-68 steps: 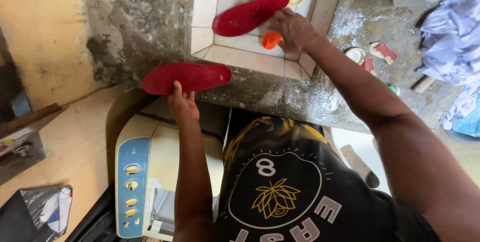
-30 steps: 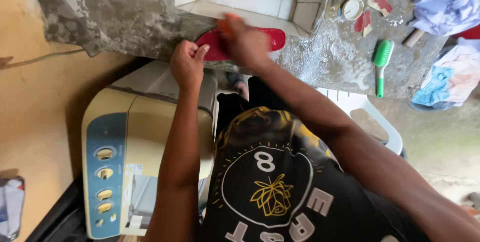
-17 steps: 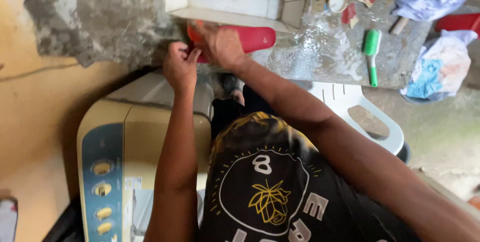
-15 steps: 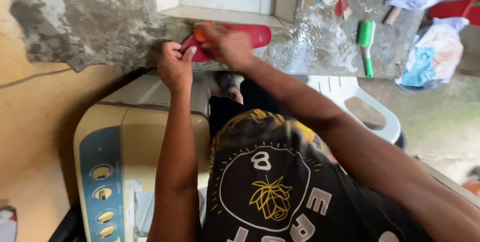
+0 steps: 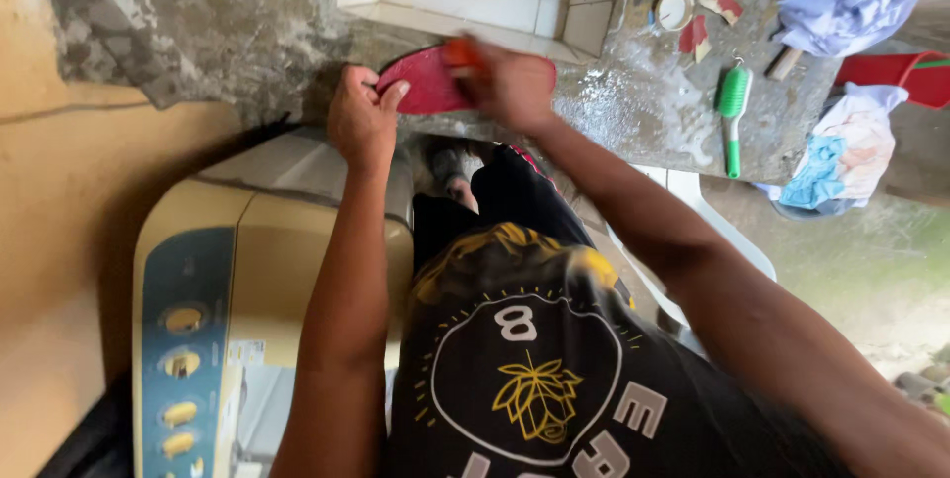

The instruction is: The person washes two red insoles in a sink using a brush and water, then scrubs a pair of white and green sneakers with a brush and wipes them with a cloth.

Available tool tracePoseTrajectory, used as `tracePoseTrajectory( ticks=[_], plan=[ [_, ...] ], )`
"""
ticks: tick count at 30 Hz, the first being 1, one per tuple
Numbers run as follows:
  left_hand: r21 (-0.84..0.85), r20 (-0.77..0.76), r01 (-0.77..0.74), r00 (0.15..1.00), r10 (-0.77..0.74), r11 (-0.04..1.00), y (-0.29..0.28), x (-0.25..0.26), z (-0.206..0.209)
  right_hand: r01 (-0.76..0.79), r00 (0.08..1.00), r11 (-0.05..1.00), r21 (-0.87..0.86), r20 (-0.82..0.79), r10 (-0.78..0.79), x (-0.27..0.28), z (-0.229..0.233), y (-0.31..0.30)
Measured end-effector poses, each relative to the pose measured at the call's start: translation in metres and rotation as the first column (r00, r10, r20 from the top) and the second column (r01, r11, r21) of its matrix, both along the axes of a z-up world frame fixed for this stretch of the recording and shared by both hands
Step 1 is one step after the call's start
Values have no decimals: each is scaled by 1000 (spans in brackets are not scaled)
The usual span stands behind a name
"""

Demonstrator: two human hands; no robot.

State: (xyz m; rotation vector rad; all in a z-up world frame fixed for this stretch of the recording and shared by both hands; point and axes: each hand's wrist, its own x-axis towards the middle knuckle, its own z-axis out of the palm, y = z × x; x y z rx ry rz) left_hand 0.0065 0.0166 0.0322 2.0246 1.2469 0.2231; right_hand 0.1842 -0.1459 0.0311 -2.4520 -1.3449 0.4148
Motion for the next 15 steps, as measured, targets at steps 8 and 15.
tracePoseTrajectory(
  ticks=[8, 15],
  plan=[
    [118, 30, 67, 997, -71, 991, 4, 7, -5, 140, 989, 979, 148, -68, -131, 3, 18, -8],
    [94, 12, 48, 999, -49, 994, 4, 3, -3, 63, 989, 984, 164, -143, -39, 5, 22, -52]
  ],
)
